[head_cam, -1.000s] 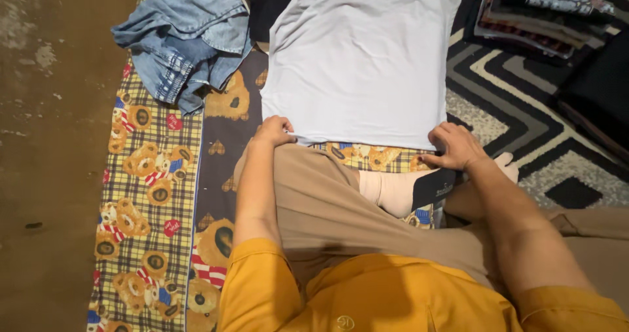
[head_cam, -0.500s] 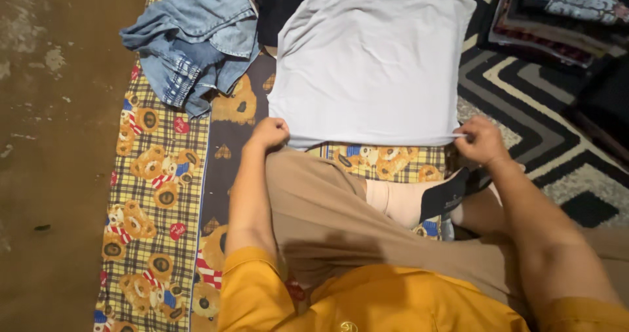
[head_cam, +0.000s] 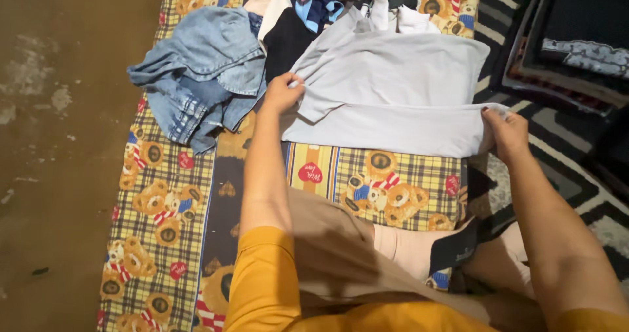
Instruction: The person folds a black graphic t-shirt, a light grey t-shirt, and a pair of light blue jeans on a patterned mat. Each item is smoothed, folded into a compact rectangle, and placed into a growing stack.
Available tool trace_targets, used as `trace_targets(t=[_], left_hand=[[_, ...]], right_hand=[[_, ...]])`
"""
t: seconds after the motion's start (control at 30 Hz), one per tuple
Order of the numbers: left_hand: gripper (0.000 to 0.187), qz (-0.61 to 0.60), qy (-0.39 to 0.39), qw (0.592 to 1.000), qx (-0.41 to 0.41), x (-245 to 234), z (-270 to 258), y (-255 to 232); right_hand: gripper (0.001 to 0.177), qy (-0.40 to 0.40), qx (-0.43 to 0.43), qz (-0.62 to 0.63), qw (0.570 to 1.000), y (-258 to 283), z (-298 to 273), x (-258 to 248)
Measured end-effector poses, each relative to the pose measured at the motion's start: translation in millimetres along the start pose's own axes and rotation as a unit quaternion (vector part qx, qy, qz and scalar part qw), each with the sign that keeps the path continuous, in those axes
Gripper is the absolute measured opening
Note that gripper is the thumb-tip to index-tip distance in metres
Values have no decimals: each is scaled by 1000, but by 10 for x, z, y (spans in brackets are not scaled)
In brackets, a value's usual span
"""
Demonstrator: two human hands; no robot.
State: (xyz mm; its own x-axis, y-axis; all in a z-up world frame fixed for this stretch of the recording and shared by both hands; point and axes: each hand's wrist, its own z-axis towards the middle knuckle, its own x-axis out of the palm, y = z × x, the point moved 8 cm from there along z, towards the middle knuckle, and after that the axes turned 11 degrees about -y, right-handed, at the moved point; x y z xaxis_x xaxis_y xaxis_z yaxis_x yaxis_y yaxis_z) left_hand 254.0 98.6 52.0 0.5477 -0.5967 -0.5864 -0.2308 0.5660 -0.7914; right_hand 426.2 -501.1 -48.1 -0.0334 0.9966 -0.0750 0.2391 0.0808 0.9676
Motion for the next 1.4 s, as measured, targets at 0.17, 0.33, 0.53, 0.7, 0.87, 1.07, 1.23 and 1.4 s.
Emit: trace_targets(t=[0.17, 0.33, 0.53, 0.7, 0.87, 1.07, 1.23, 1.4], left_hand=[[30, 12, -80, 997, 20, -21, -5, 328], [22, 94, -45, 993, -55, -311, -424, 1065], [28, -13, -45, 982, -183, -351, -964, 1653], [34, -104, -41, 965, -239, -168, -1073, 1707], [25, -87, -29, 965, -245, -48, -1049, 1605], [15, -141, -28, 937, -320, -102, -1103, 1575], [10, -40, 9, 950, -310, -379, -1212, 1549], [9, -8, 68, 931, -358, -499, -1511, 1665]], right_hand=[[32, 31, 166, -89, 982, -388, 13, 29], [34, 89, 250, -87, 960, -596, -163, -20], [28, 65, 331, -79, 938, -689, -441, -133], [14, 79, 305, 33, 948, -645, -498, -108], [8, 52, 246, 70, 965, -616, -444, -179], [16, 10, 188, 79, 979, -499, -444, -108], [28, 10, 185, -101, 978, -365, -571, -281], [31, 71, 213, -195, 955, -495, -850, -448]])
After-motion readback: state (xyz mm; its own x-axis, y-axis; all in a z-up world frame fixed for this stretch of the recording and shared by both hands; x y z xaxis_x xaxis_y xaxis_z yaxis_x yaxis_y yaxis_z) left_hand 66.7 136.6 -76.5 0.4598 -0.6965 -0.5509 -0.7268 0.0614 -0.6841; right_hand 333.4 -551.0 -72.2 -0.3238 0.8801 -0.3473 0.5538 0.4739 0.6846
